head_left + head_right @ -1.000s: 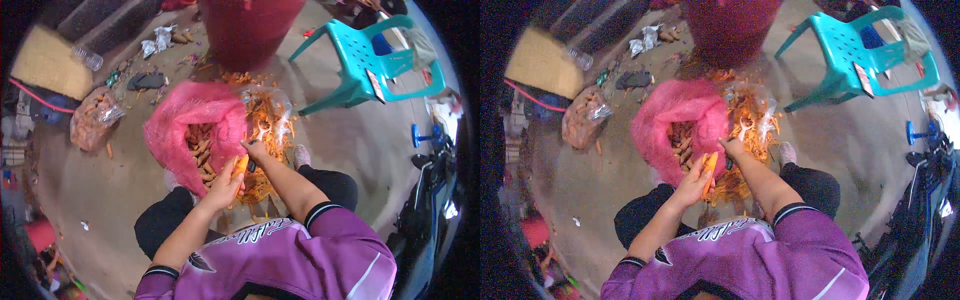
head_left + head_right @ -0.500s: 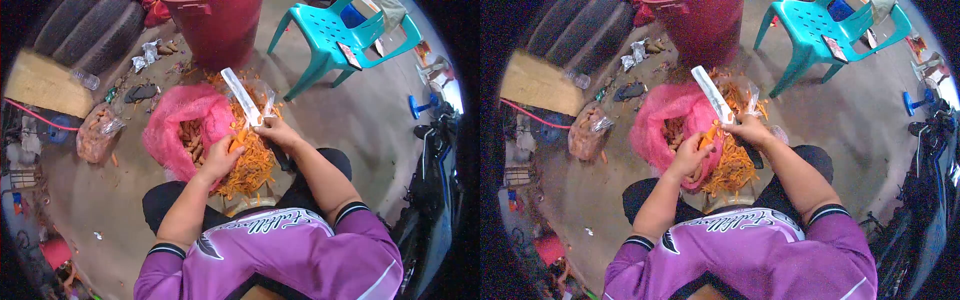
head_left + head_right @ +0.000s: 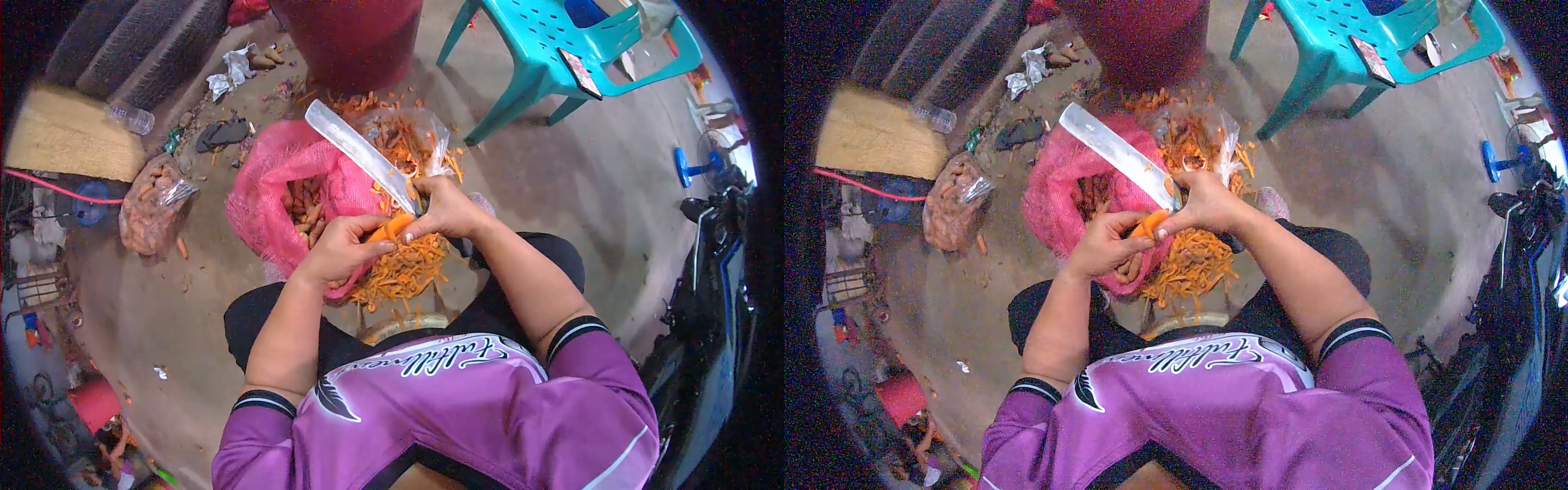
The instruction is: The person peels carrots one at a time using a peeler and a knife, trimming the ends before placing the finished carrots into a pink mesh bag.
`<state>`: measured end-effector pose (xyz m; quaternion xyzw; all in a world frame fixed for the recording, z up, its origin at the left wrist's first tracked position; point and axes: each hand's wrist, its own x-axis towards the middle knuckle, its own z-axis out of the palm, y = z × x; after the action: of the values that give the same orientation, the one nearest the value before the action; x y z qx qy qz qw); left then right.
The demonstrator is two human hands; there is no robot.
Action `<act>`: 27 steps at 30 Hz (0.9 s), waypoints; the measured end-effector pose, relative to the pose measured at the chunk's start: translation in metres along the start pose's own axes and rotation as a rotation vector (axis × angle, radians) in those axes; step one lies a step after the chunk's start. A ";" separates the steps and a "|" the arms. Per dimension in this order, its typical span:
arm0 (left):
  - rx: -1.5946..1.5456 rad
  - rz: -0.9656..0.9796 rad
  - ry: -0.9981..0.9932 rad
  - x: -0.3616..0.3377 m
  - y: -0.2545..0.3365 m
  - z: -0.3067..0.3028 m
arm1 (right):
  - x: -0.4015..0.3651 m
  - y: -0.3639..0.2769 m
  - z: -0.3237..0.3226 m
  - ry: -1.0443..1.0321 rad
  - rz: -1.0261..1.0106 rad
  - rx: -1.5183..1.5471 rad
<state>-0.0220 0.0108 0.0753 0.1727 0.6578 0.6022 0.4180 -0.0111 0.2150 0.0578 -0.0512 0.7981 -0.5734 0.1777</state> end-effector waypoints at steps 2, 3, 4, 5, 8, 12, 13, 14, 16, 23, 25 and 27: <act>0.033 -0.015 -0.044 -0.001 0.000 -0.005 | 0.002 0.005 0.002 -0.036 -0.030 -0.007; 0.011 -0.028 -0.060 -0.001 -0.002 -0.006 | 0.004 0.008 0.004 -0.055 -0.046 -0.011; -0.012 -0.042 -0.077 -0.001 -0.004 -0.008 | 0.005 0.011 0.006 -0.078 -0.029 -0.046; -0.034 -0.055 -0.094 -0.002 -0.006 -0.009 | 0.005 0.016 0.008 -0.100 -0.012 -0.080; -0.108 -0.068 -0.117 -0.002 -0.015 -0.013 | 0.003 0.008 0.010 -0.065 -0.058 -0.196; -0.154 -0.084 -0.051 0.004 -0.018 -0.013 | 0.003 -0.009 0.010 -0.034 -0.070 -0.552; -0.337 -0.196 -0.026 0.006 -0.020 -0.012 | 0.004 -0.006 0.013 0.069 -0.039 -0.450; -0.518 -0.309 0.002 0.009 -0.023 -0.012 | 0.007 0.002 0.018 0.172 -0.009 -0.346; -0.683 -0.264 0.059 0.014 -0.030 -0.009 | 0.009 0.001 0.021 0.257 0.055 -0.250; -1.235 -0.157 0.283 0.034 -0.055 -0.005 | 0.006 -0.005 0.041 0.214 0.008 -0.002; -1.245 -0.164 0.350 0.035 -0.041 -0.003 | 0.005 -0.012 0.041 0.217 -0.027 -0.157; -1.224 -0.145 0.373 0.033 -0.038 -0.003 | 0.003 -0.016 0.041 0.196 -0.028 -0.296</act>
<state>-0.0335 0.0249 0.0276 -0.2496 0.2671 0.8588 0.3590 -0.0021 0.1713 0.0608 -0.0317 0.8866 -0.4541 0.0817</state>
